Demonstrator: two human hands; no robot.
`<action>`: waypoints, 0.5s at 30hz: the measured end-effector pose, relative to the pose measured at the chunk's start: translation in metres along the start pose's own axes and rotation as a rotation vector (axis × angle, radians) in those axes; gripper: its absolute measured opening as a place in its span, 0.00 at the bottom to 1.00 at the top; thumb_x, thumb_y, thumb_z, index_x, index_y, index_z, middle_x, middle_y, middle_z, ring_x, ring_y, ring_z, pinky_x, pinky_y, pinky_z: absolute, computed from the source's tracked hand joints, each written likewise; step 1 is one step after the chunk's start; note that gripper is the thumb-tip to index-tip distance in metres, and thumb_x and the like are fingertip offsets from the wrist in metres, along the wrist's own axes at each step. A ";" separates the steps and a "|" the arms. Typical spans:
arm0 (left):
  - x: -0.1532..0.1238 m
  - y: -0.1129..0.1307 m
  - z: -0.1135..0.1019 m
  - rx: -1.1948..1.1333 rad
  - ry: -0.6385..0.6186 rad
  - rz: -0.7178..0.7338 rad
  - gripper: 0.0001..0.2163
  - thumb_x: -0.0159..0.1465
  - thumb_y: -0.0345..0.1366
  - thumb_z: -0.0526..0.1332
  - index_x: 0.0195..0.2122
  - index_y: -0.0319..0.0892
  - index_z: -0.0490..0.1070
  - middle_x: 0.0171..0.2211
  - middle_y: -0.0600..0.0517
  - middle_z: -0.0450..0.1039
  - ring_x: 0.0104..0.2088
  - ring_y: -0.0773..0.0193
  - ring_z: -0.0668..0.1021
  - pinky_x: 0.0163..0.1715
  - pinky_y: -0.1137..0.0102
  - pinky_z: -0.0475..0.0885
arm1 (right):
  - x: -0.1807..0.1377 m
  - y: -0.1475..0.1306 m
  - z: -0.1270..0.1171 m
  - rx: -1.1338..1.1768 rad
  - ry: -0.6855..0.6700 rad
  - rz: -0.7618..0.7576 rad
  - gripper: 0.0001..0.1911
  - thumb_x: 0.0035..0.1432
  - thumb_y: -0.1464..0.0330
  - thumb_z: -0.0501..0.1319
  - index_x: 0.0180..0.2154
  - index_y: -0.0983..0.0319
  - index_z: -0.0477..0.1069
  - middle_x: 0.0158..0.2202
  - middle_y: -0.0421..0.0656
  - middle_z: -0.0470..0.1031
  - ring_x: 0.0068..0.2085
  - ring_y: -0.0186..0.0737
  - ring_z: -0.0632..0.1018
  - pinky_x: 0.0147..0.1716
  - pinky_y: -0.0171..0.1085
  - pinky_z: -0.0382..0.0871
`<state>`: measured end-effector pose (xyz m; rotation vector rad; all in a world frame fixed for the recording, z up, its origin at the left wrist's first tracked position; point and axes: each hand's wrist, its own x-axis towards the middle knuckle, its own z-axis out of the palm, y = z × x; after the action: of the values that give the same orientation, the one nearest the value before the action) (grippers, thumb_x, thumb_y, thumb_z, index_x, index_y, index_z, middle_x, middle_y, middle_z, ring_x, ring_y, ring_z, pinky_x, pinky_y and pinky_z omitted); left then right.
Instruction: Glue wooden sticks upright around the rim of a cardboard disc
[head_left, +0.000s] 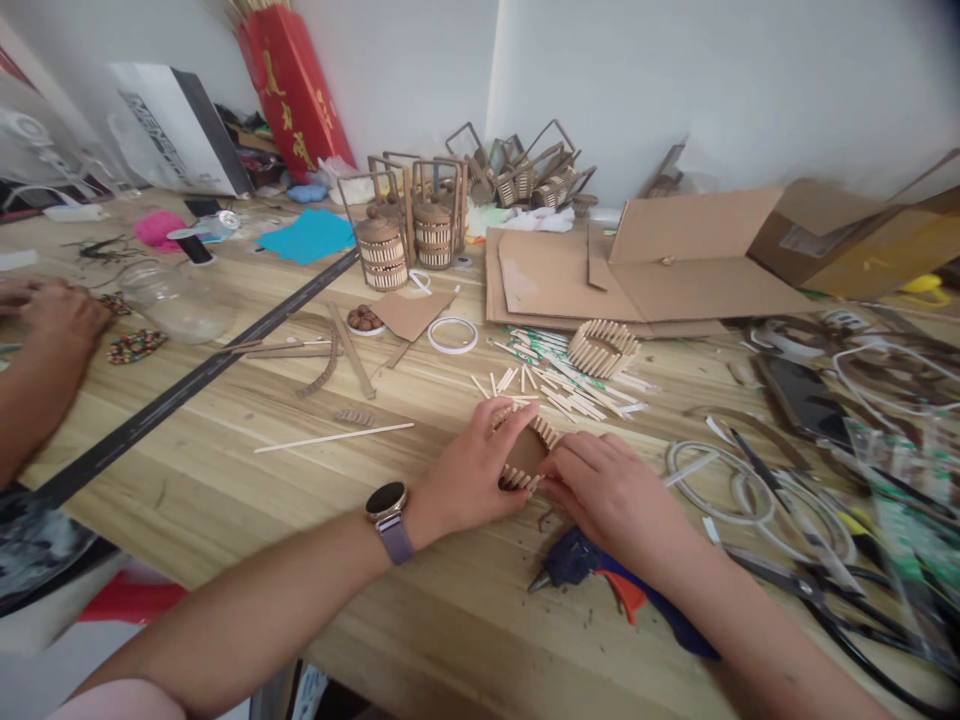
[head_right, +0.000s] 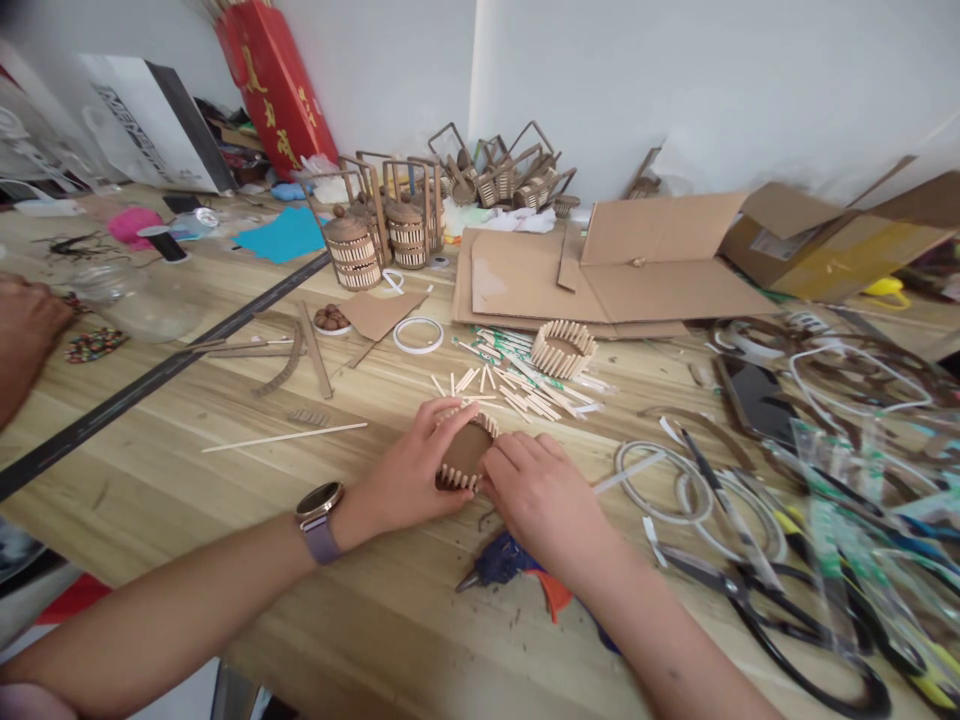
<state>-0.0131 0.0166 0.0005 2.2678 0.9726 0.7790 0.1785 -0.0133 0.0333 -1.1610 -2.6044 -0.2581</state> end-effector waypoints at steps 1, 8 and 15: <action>0.000 0.000 0.000 0.003 -0.001 0.003 0.44 0.52 0.29 0.70 0.66 0.50 0.46 0.62 0.41 0.50 0.64 0.47 0.60 0.63 0.48 0.61 | 0.000 0.000 0.000 0.000 0.003 0.000 0.13 0.66 0.72 0.52 0.29 0.62 0.69 0.28 0.44 0.72 0.29 0.41 0.71 0.31 0.38 0.58; 0.001 0.000 0.001 0.011 -0.008 0.010 0.49 0.50 0.35 0.75 0.66 0.51 0.45 0.63 0.40 0.49 0.63 0.45 0.61 0.61 0.46 0.62 | -0.001 0.000 0.002 -0.007 0.005 0.002 0.12 0.66 0.72 0.52 0.30 0.62 0.68 0.29 0.44 0.72 0.30 0.42 0.71 0.33 0.38 0.58; 0.001 0.001 0.003 0.037 0.010 -0.002 0.45 0.53 0.32 0.72 0.66 0.49 0.46 0.63 0.40 0.49 0.64 0.46 0.60 0.61 0.49 0.63 | -0.001 0.001 0.002 0.005 -0.017 0.003 0.14 0.68 0.69 0.50 0.29 0.61 0.67 0.29 0.43 0.71 0.29 0.40 0.71 0.31 0.38 0.59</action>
<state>-0.0096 0.0161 -0.0007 2.2960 1.0020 0.7778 0.1799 -0.0125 0.0313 -1.1704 -2.6166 -0.2418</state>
